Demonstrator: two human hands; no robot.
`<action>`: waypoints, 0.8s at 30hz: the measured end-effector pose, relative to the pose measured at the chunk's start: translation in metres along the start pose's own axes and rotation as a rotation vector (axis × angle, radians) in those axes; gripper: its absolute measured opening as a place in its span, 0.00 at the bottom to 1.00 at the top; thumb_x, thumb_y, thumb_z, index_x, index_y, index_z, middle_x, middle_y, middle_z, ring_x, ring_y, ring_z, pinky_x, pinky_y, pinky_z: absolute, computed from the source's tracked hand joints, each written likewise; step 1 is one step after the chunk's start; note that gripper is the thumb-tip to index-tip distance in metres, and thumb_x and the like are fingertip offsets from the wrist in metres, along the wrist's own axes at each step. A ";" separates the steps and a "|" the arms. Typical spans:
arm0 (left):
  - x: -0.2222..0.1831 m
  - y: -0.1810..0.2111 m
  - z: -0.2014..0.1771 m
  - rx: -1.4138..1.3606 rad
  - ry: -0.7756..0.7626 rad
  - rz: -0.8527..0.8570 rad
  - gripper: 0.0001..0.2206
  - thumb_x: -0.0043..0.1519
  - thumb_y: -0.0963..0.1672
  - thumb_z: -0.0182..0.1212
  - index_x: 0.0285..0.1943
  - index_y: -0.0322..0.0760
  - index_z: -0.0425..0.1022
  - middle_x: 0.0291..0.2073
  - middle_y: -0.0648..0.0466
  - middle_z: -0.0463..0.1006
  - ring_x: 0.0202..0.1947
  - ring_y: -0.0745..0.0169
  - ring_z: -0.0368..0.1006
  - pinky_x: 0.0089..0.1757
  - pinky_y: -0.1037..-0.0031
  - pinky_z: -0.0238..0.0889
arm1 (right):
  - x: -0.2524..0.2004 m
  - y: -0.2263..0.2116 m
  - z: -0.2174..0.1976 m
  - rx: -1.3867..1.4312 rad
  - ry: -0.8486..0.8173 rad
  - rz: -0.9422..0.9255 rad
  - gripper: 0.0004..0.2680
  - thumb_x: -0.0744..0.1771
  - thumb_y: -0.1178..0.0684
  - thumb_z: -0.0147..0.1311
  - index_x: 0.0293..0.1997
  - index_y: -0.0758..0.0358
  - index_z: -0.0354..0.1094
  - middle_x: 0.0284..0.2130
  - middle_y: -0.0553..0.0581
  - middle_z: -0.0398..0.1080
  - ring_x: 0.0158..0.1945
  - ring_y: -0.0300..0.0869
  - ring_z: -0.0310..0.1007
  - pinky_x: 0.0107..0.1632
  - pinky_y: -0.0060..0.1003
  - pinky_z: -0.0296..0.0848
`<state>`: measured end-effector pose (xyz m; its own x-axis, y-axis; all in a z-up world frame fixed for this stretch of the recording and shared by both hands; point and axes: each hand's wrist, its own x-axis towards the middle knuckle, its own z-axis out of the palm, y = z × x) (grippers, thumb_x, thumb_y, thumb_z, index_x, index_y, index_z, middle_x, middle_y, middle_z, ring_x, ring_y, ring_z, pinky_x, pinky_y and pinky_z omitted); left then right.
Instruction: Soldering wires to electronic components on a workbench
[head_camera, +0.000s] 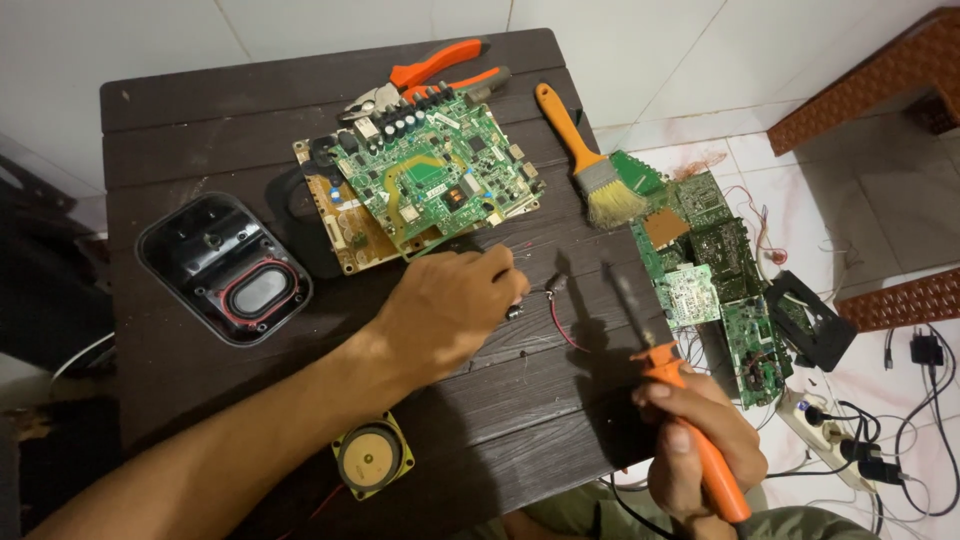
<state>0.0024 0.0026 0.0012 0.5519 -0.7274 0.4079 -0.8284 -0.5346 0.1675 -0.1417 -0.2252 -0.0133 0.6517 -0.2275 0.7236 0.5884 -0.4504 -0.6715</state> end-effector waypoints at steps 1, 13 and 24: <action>0.000 0.000 0.000 0.000 0.001 0.002 0.04 0.68 0.39 0.58 0.41 0.36 0.77 0.32 0.54 0.71 0.22 0.61 0.70 0.23 0.67 0.68 | 0.002 -0.003 -0.001 -0.001 0.002 -0.001 0.12 0.69 0.50 0.45 0.42 0.71 0.69 0.30 0.67 0.72 0.31 0.46 0.74 0.39 0.30 0.74; -0.002 -0.001 0.000 0.049 -0.085 0.003 0.10 0.56 0.36 0.65 0.43 0.43 0.77 0.36 0.56 0.69 0.27 0.57 0.73 0.23 0.65 0.66 | 0.021 -0.015 -0.007 -0.037 -0.260 0.130 0.13 0.68 0.66 0.49 0.60 0.69 0.58 0.55 0.76 0.69 0.40 0.48 0.81 0.52 0.38 0.80; 0.000 0.005 -0.008 0.132 -0.099 -0.038 0.08 0.64 0.42 0.57 0.49 0.50 0.79 0.34 0.58 0.72 0.29 0.53 0.77 0.23 0.61 0.67 | 0.030 -0.015 -0.117 0.481 -0.231 0.416 0.16 0.68 0.60 0.50 0.63 0.74 0.60 0.61 0.79 0.65 0.58 0.57 0.73 0.52 0.46 0.80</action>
<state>-0.0020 0.0034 0.0088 0.5949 -0.7409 0.3118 -0.7903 -0.6098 0.0590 -0.1871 -0.3260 0.0370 0.9244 -0.0840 0.3721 0.3785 0.0809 -0.9220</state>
